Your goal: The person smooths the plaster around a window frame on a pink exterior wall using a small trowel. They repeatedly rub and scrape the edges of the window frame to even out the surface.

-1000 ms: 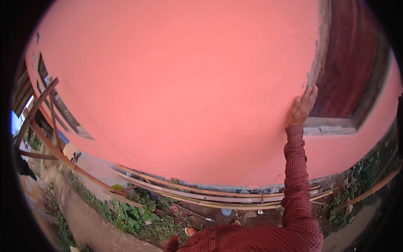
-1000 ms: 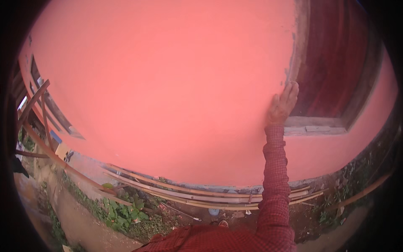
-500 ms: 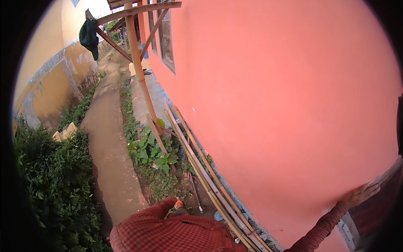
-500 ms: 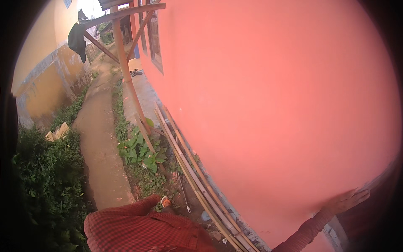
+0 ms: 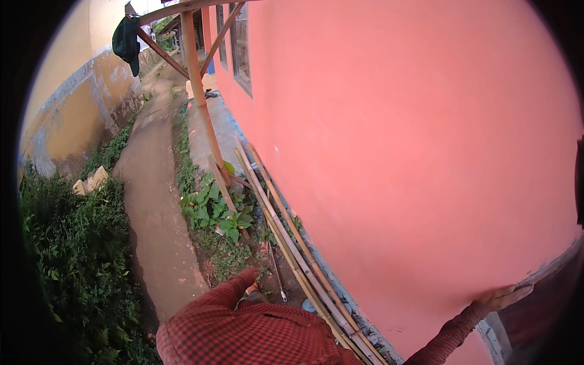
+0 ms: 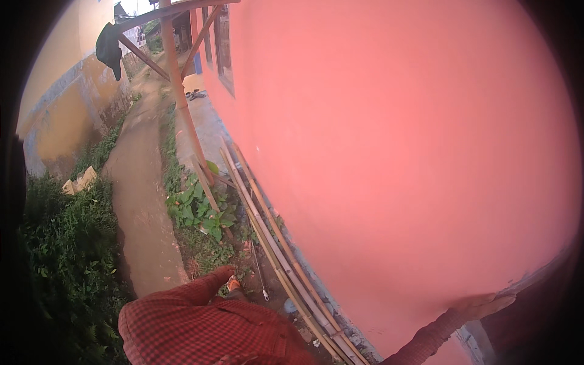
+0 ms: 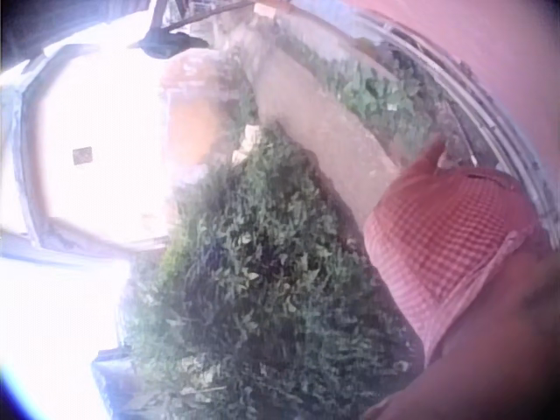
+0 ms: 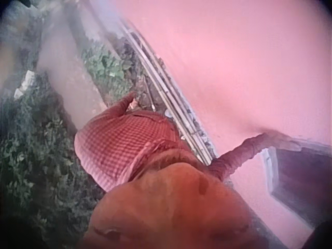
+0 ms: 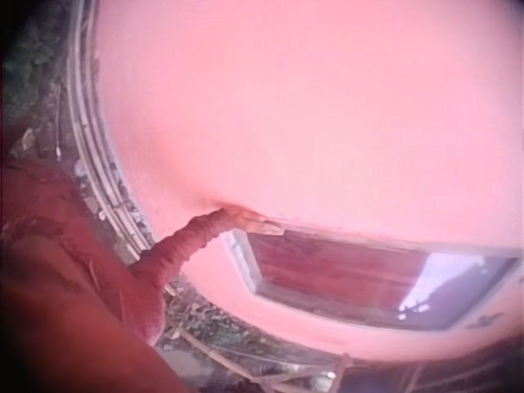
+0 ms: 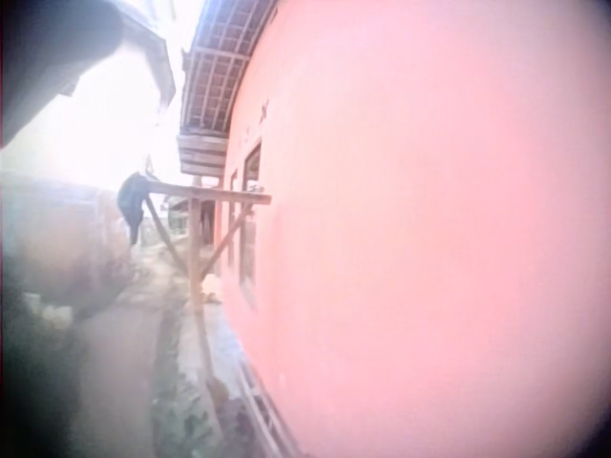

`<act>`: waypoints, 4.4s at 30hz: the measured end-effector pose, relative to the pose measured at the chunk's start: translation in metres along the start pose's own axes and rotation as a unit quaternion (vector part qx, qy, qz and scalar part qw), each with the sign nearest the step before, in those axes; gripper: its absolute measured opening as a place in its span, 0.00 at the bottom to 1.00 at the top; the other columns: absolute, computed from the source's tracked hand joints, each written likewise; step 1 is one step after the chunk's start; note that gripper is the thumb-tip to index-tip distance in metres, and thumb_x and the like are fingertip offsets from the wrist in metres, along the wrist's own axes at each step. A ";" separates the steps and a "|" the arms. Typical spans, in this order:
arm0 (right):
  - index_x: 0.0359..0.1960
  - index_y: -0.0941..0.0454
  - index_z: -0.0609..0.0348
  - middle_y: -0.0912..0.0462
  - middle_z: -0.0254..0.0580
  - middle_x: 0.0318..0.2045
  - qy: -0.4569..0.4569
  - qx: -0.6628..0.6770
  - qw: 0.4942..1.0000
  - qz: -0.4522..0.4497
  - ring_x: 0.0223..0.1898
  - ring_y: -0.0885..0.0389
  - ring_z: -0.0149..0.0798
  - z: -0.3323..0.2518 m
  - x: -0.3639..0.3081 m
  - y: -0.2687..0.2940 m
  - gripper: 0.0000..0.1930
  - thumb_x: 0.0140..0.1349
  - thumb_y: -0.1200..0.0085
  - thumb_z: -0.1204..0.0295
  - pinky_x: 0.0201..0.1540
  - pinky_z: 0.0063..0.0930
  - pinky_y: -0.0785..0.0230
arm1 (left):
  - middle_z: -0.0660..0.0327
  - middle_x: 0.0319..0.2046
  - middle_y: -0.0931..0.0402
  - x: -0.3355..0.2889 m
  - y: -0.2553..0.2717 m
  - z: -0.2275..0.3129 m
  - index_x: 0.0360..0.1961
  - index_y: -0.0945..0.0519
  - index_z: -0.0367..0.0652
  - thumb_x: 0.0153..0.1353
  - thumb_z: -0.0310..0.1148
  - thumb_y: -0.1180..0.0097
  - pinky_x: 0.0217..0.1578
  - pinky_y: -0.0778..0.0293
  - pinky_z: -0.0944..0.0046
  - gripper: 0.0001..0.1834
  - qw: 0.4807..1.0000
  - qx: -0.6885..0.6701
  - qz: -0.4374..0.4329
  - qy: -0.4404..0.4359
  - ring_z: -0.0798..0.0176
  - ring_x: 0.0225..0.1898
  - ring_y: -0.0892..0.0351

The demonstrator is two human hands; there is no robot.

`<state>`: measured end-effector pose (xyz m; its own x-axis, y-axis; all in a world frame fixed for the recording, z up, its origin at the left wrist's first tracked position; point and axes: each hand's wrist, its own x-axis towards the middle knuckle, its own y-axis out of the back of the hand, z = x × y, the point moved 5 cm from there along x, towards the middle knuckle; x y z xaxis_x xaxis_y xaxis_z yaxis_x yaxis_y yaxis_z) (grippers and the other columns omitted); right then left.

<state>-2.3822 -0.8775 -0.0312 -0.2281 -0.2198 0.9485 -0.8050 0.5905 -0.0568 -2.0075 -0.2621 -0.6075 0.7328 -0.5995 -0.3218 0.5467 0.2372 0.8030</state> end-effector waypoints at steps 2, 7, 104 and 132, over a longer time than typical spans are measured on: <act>0.70 0.47 0.74 0.47 0.63 0.72 0.023 -0.030 0.999 0.006 0.73 0.47 0.57 -0.003 0.008 0.002 0.33 0.77 0.67 0.55 0.75 0.47 0.53 | 0.48 0.55 0.24 -0.013 -0.001 -0.009 0.48 0.19 0.40 0.57 0.27 0.47 0.60 0.28 0.56 0.17 0.999 -0.029 0.038 -0.026 0.45 0.57 0.25; 0.68 0.40 0.73 0.40 0.64 0.69 0.074 -0.058 0.995 0.014 0.70 0.40 0.59 -0.020 0.017 0.007 0.30 0.77 0.64 0.57 0.71 0.47 0.45 | 0.46 0.56 0.24 -0.017 0.010 0.016 0.54 0.21 0.38 0.58 0.34 0.48 0.59 0.29 0.56 0.22 0.992 -0.114 -0.008 0.061 0.44 0.58 0.25; 0.57 0.25 0.68 0.21 0.49 0.57 -0.009 0.258 0.966 -0.030 0.51 0.23 0.47 0.067 0.041 0.042 0.20 0.62 0.48 0.81 0.53 0.37 0.28 | 0.56 0.76 0.52 -0.073 0.220 0.920 0.75 0.48 0.42 0.73 0.52 0.66 0.72 0.77 0.44 0.36 0.608 0.083 0.572 -0.544 0.56 0.77 0.60; 0.63 0.29 0.62 0.24 0.52 0.59 -0.212 0.203 0.948 -0.124 0.56 0.24 0.54 0.088 -0.084 0.062 0.23 0.65 0.53 0.83 0.60 0.38 0.32 | 0.63 0.77 0.54 -0.067 0.212 0.926 0.76 0.51 0.49 0.70 0.54 0.62 0.73 0.76 0.48 0.38 0.531 0.033 0.615 -0.582 0.62 0.77 0.59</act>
<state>-2.4609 -0.8912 -0.1422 -0.1349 -0.6555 0.7430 -0.9873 0.1522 -0.0450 -2.3160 -0.8793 0.0493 -0.2490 -0.0984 0.9635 -0.0994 0.9922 0.0756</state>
